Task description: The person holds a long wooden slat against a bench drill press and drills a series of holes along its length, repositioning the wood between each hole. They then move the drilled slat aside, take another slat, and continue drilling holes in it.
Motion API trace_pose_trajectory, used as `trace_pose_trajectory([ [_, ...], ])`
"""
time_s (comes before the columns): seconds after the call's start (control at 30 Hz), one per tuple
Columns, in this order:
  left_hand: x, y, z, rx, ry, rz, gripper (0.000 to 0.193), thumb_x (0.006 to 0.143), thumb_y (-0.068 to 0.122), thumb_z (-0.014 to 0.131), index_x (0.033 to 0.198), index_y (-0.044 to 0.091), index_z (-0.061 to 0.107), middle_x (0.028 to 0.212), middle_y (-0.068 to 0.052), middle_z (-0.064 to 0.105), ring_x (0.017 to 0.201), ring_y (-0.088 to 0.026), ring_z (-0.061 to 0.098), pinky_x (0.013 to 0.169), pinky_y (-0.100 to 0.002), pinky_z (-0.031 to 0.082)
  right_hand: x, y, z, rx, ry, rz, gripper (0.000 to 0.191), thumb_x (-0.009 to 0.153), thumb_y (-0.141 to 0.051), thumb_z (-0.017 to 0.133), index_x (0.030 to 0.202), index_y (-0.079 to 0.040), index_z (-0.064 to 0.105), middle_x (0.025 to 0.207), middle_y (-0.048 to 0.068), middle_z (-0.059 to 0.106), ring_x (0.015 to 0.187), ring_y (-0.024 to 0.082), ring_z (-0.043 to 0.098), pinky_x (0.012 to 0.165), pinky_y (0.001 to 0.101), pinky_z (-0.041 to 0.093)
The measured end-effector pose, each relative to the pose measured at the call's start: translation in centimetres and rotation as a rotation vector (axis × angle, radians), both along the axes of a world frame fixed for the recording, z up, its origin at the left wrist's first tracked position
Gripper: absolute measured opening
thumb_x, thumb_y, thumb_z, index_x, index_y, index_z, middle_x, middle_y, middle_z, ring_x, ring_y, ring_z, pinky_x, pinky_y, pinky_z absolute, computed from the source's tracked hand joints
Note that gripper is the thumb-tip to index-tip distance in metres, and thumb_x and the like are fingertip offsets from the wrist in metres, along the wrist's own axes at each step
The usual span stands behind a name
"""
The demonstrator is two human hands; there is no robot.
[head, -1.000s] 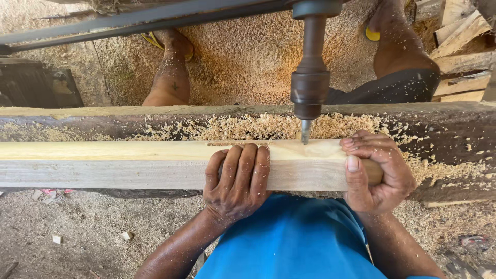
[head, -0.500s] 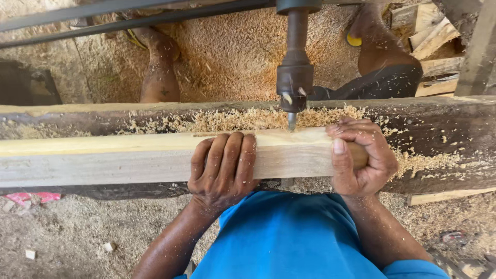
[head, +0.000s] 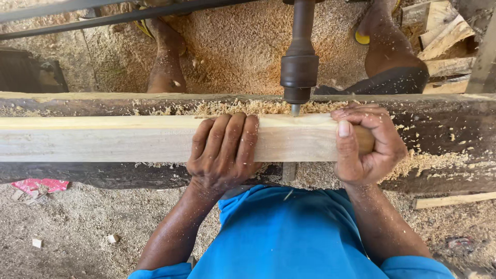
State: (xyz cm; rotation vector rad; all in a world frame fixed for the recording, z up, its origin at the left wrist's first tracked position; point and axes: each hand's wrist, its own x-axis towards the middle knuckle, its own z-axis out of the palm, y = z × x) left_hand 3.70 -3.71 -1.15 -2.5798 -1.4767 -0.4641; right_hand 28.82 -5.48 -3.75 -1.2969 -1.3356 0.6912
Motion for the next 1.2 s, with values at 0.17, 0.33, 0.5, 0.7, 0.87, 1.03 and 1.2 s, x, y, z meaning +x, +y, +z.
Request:
trace_pose_trajectory([
  [0.17,-0.2,-0.8,0.0,-0.087,-0.01,0.0,0.037,0.094,0.032,0.063,0.12,0.007,0.069,0.115,-0.009,0.07,0.11,-0.023,0.066,0.104,-0.042,0.047,0.1,-0.8,0.1,-0.029,-0.033,0.007,0.016,0.106,-0.015,0.066,0.103,0.001,0.067,0.098,0.017,0.072,0.093,0.022,0.074,0.085,0.0348,0.064],
  [0.33,-0.3,-1.0,0.6,-0.051,0.002,-0.009,0.033,0.094,0.027,0.067,0.12,0.007,0.069,0.116,-0.01,0.07,0.11,-0.023,0.065,0.102,-0.042,0.046,0.0,-1.0,-0.2,0.033,-0.04,0.005,0.013,0.106,-0.014,0.066,0.105,-0.002,0.068,0.096,0.016,0.074,0.09,0.022,0.075,0.086,0.0371,0.065],
  [0.5,-0.2,-0.2,0.5,-0.096,-0.013,-0.013,0.039,0.098,0.037,0.065,0.12,0.004,0.069,0.115,-0.011,0.07,0.111,-0.025,0.066,0.103,-0.043,0.046,0.1,-0.2,-0.5,0.032,-0.055,-0.025,0.014,0.105,-0.014,0.065,0.103,0.0,0.068,0.094,0.016,0.073,0.088,0.022,0.075,0.081,0.0358,0.065],
  [0.7,0.1,0.8,0.2,-0.064,-0.032,0.001,0.037,0.09,0.028,0.061,0.118,0.007,0.07,0.115,-0.009,0.071,0.108,-0.023,0.066,0.104,-0.043,0.046,0.1,0.6,-0.3,-0.005,-0.053,-0.031,0.016,0.108,-0.016,0.066,0.101,-0.002,0.068,0.091,0.016,0.073,0.086,0.02,0.076,0.083,0.036,0.064],
  [0.87,0.1,0.8,0.7,-0.112,-0.088,-0.003,0.04,0.092,0.031,0.07,0.12,0.004,0.068,0.115,-0.011,0.068,0.109,-0.026,0.065,0.104,-0.045,0.044,0.0,0.5,0.3,-0.016,-0.054,-0.014,0.019,0.106,-0.02,0.065,0.102,-0.002,0.067,0.094,0.015,0.073,0.087,0.02,0.074,0.084,0.0354,0.062],
  [1.03,-0.1,-1.3,1.9,-0.269,-0.08,0.028,0.049,0.084,0.033,0.079,0.12,0.002,0.067,0.117,-0.016,0.067,0.113,-0.029,0.064,0.105,-0.047,0.043,-0.9,-1.4,2.0,-0.052,-0.201,-0.028,0.016,0.102,-0.017,0.061,0.103,-0.002,0.068,0.098,0.013,0.074,0.093,0.02,0.074,0.076,0.0318,0.063],
  [1.2,-0.5,-3.0,2.1,-0.319,-0.074,0.04,0.059,0.087,0.046,0.08,0.118,-0.002,0.066,0.114,-0.019,0.066,0.109,-0.031,0.063,0.102,-0.05,0.043,-2.1,-3.3,2.1,-0.059,-0.062,0.018,0.008,0.101,-0.011,0.062,0.1,-0.004,0.065,0.099,0.013,0.072,0.095,0.019,0.073,0.089,0.0399,0.063],
])
